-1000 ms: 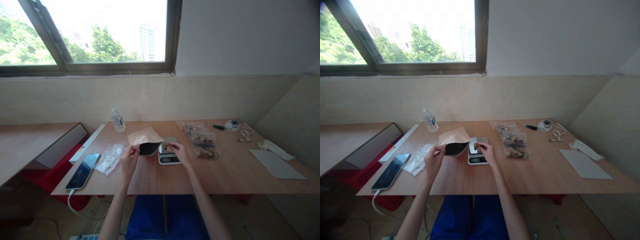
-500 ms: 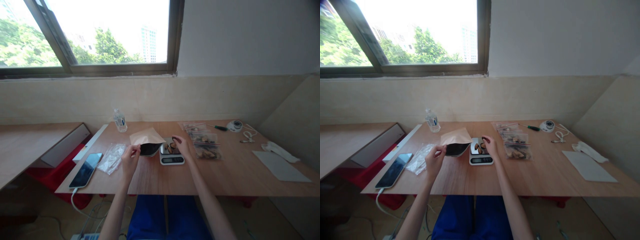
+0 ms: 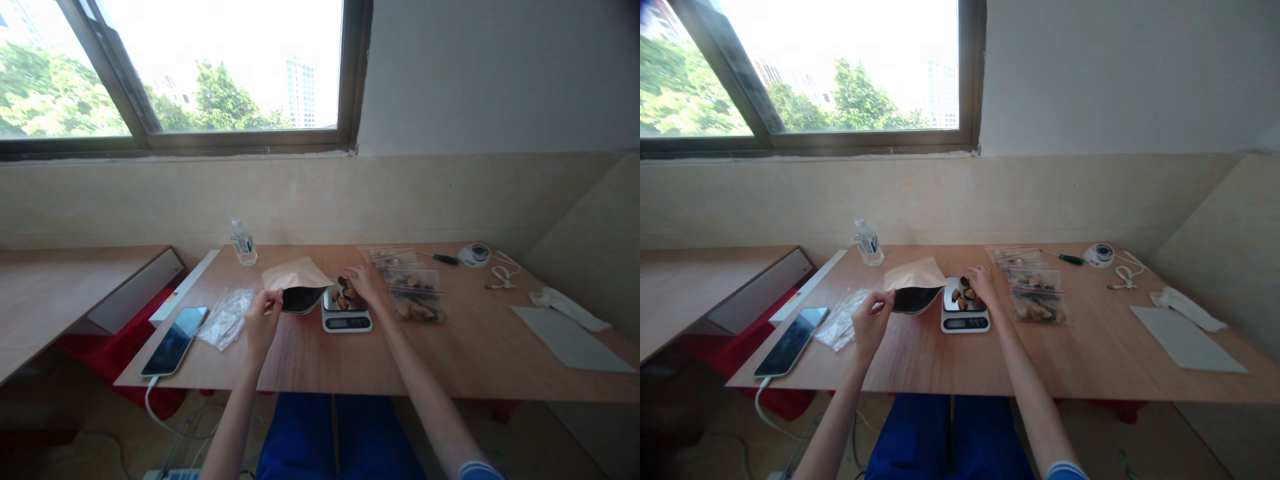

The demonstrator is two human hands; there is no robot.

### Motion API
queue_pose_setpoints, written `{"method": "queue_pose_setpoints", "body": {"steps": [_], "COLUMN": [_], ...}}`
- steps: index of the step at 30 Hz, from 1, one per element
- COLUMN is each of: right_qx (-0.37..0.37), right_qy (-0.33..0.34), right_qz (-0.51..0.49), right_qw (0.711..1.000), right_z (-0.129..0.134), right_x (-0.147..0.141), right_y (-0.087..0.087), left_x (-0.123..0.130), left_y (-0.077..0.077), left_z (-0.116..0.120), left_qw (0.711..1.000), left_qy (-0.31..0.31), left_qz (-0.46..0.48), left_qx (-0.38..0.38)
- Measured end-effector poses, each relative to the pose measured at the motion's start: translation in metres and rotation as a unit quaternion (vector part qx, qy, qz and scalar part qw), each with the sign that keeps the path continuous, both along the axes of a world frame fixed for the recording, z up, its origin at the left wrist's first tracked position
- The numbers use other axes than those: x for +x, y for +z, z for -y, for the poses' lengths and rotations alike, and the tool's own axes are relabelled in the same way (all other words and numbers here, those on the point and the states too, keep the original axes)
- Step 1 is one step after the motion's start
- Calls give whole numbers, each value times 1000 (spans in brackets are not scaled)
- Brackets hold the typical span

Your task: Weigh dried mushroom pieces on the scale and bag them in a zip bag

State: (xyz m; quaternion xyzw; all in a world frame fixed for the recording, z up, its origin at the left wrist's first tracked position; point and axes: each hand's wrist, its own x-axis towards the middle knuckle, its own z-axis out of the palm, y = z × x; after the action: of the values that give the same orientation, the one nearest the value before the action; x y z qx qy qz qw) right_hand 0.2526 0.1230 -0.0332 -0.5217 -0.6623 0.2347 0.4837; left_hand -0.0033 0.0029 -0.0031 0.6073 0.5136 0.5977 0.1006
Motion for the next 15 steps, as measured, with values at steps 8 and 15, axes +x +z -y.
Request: {"method": "queue_pose_setpoints", "body": {"steps": [8, 15], "right_qx": [99, 17], "right_qy": [48, 314], "right_qz": [-101, 74], "right_qw": [989, 946], "right_z": [64, 101], "right_x": [-22, -81], "right_y": [38, 63], "left_x": [5, 8], "left_y": [5, 3], "left_z": [-3, -1], "left_qw": [1000, 1000], "left_qy": [7, 27], "left_qz": [-2, -4], "left_qx": [-1, -5]}}
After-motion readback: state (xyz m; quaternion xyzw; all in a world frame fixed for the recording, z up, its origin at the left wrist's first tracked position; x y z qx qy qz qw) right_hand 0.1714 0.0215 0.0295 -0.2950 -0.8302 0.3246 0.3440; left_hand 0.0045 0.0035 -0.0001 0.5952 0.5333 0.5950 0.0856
